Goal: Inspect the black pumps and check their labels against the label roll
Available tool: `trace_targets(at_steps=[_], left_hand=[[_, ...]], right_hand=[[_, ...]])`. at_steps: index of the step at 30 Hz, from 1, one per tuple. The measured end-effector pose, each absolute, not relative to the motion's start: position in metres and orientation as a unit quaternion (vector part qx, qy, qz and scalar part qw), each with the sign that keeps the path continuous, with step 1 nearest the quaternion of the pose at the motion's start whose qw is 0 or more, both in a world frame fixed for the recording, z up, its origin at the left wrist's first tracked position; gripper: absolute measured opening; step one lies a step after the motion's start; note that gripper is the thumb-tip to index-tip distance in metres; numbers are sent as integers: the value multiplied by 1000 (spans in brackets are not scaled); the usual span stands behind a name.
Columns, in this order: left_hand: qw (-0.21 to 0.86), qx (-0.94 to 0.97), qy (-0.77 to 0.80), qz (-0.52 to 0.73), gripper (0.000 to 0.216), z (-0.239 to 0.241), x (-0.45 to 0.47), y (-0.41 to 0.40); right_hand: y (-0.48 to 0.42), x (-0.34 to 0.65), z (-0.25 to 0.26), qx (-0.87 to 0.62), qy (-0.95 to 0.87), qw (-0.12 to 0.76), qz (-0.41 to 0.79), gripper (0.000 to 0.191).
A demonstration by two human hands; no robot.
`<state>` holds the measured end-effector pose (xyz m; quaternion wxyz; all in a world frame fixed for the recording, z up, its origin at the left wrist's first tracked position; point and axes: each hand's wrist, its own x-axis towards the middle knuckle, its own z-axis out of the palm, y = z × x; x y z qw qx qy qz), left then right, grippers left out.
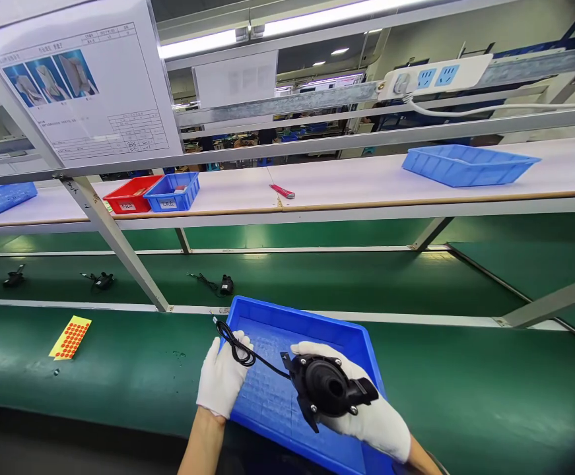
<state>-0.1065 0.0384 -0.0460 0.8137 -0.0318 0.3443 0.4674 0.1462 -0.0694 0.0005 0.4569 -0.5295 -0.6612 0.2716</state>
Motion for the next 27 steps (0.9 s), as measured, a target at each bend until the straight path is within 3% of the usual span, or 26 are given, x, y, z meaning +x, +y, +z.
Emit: trace_targets(at_steps=[22, 27], left_hand=[[834, 34, 297, 464, 64, -34, -127, 32], [824, 54, 291, 483, 55, -35, -130, 29]], right_hand=[[-73, 154, -1, -538, -642, 452, 307, 66], [-81, 165, -4, -471, -632, 490, 372, 62]])
